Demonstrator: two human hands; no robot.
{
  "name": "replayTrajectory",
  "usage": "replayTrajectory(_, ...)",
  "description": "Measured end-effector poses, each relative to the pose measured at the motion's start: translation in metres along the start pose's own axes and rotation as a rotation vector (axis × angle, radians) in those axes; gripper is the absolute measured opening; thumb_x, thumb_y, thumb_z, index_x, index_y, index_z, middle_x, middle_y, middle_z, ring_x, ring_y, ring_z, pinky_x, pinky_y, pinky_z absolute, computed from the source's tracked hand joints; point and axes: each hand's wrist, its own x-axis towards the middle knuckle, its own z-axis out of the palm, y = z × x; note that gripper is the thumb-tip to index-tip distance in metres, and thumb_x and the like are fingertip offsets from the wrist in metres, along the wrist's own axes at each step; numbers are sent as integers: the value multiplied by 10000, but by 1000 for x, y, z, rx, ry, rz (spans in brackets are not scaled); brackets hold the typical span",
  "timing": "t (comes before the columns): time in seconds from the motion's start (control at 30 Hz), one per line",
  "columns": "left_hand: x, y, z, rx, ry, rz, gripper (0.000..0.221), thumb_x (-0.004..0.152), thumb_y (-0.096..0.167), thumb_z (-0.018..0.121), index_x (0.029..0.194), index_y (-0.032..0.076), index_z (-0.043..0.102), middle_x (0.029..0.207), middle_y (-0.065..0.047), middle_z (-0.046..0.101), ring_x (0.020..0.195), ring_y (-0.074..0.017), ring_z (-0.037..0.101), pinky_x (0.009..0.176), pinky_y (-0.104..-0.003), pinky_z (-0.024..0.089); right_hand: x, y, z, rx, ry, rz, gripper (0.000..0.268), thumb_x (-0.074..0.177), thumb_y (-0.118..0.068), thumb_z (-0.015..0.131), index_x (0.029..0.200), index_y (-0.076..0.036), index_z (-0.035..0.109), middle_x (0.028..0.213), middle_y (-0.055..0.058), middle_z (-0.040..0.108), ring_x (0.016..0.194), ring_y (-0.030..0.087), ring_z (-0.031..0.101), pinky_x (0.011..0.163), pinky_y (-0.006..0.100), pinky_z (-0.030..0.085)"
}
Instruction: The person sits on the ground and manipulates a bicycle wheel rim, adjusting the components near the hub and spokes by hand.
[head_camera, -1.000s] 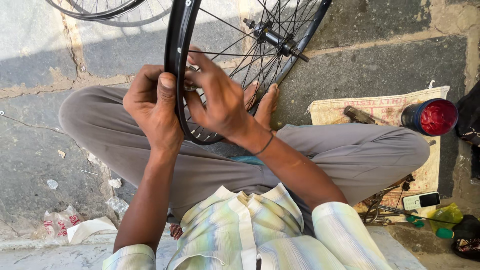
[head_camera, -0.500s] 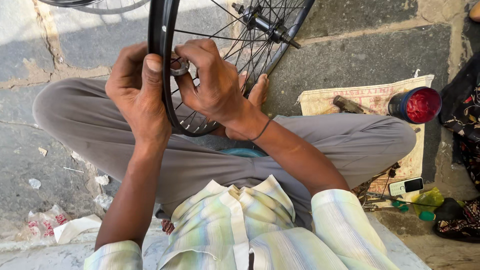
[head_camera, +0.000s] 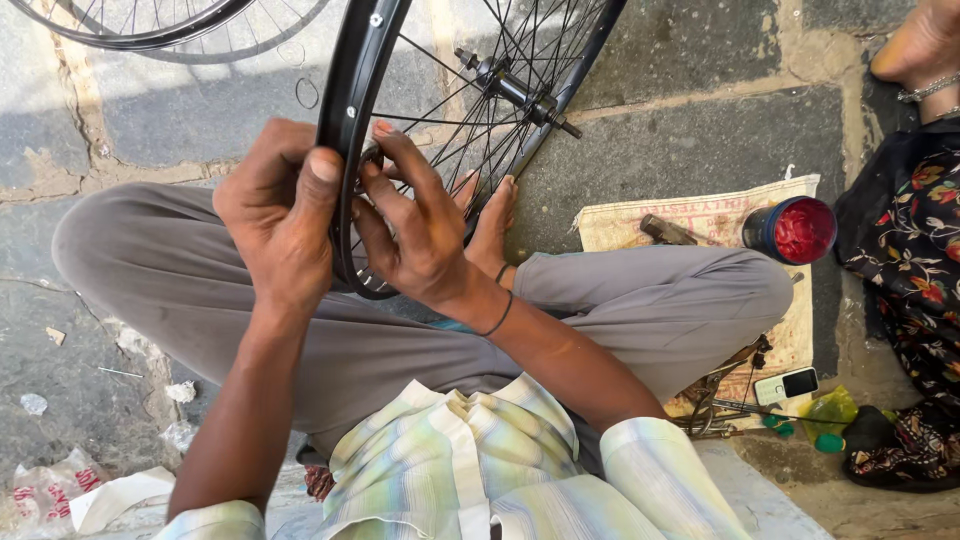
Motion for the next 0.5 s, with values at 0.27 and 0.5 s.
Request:
replayTrajectory(0.27,22,1,-10,181,41,-64,539,1096,435,626,809,-20,657,724,-15,520,678,-81,443,624,-260,311,-14,11,-28,9,59,302,419,995,-112,750,1341,9,545,1341,171,634,1188,292,674,1054,387,564)
replayTrajectory(0.5,-37,-35,-2,-47,187,-72,376,1089,352,714,1014,-3,614,926,16,608,866,-56,518,779,-241,422,4,3,-44,228,-361,444,294,1042,-138,732,1311,-44,656,1248,81,709,1201,203,657,1103,342,504)
